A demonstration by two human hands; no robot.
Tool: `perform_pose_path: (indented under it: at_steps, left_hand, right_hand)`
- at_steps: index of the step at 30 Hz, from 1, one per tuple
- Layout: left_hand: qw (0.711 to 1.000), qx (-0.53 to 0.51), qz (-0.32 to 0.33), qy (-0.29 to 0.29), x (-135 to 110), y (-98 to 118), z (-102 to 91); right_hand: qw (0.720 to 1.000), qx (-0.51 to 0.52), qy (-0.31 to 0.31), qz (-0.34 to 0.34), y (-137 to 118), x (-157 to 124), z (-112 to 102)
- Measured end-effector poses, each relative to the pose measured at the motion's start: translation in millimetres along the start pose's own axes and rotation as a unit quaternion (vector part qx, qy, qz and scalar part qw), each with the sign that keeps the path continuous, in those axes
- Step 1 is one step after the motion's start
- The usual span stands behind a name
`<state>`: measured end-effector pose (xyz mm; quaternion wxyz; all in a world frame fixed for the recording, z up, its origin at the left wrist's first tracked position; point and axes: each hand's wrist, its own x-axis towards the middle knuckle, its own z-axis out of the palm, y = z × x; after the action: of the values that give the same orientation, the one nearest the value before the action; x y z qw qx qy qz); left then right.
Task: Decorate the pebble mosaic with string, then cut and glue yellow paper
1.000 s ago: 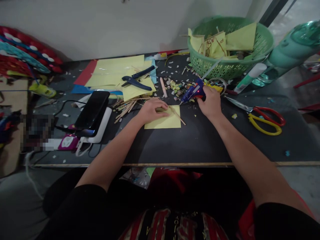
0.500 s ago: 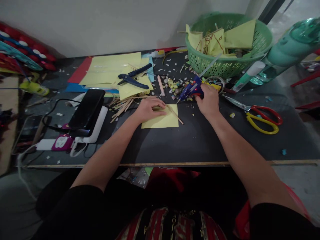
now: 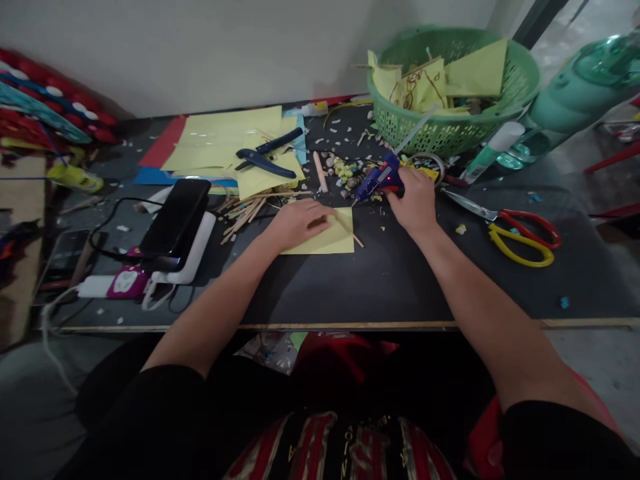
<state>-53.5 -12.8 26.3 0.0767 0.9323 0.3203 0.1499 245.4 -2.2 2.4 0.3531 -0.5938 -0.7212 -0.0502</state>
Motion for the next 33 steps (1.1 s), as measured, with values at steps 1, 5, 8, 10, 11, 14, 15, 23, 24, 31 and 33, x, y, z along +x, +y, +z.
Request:
perform_pose_path:
  at_steps: [1, 5, 8, 10, 11, 14, 15, 23, 24, 31, 33]
  left_hand:
    - [1.0, 0.02, 0.008, -0.016, 0.4, 3.8, -1.2]
    - [0.996, 0.055, 0.023, -0.06, 2.4, 12.3, -1.8]
    - [0.998, 0.033, 0.016, -0.054, 2.8, 11.2, 0.9]
    - [0.999, 0.007, 0.009, -0.039, 2.3, 8.7, 3.1]
    - [0.999, -0.007, 0.005, -0.032, 1.9, 7.4, 4.2]
    - [0.999, -0.04, -0.002, -0.014, 0.7, 4.0, 6.6]
    - [0.999, -0.046, -0.003, -0.01, 0.4, 3.2, 7.1]
    - [0.997, -0.079, -0.008, -0.004, 1.9, 0.4, 9.4]
    - [0.997, -0.082, -0.008, -0.003, 2.2, 0.4, 9.5]
    - [0.996, -0.085, -0.026, -0.011, 3.2, 1.2, 8.9]
    - [0.996, -0.088, -0.029, -0.012, 3.5, 1.1, 9.0]
  right_hand:
    - [1.0, 0.003, 0.004, 0.009, -1.2, 0.3, -1.0]
    - [0.997, 0.014, 0.02, 0.068, -5.5, 1.6, -8.9]
    - [0.997, 0.026, 0.024, 0.075, -4.3, 1.0, -14.8]
    - [0.998, 0.037, 0.017, 0.052, -1.5, -0.2, -16.7]
    - [0.998, 0.042, 0.009, 0.034, -0.1, -0.8, -16.9]
    - [0.997, 0.058, -0.029, -0.034, 2.3, -2.5, -15.1]
    - [0.995, 0.067, -0.042, -0.058, 2.3, -3.1, -13.9]
    - [0.978, 0.125, -0.093, -0.141, -2.8, -6.1, -11.1]
    - [0.977, 0.127, -0.099, -0.14, -3.1, -6.1, -11.9]
    - [0.973, 0.138, -0.116, -0.144, -6.0, -5.5, -14.6]
    - [0.972, 0.143, -0.101, -0.159, -5.3, -5.7, -13.2]
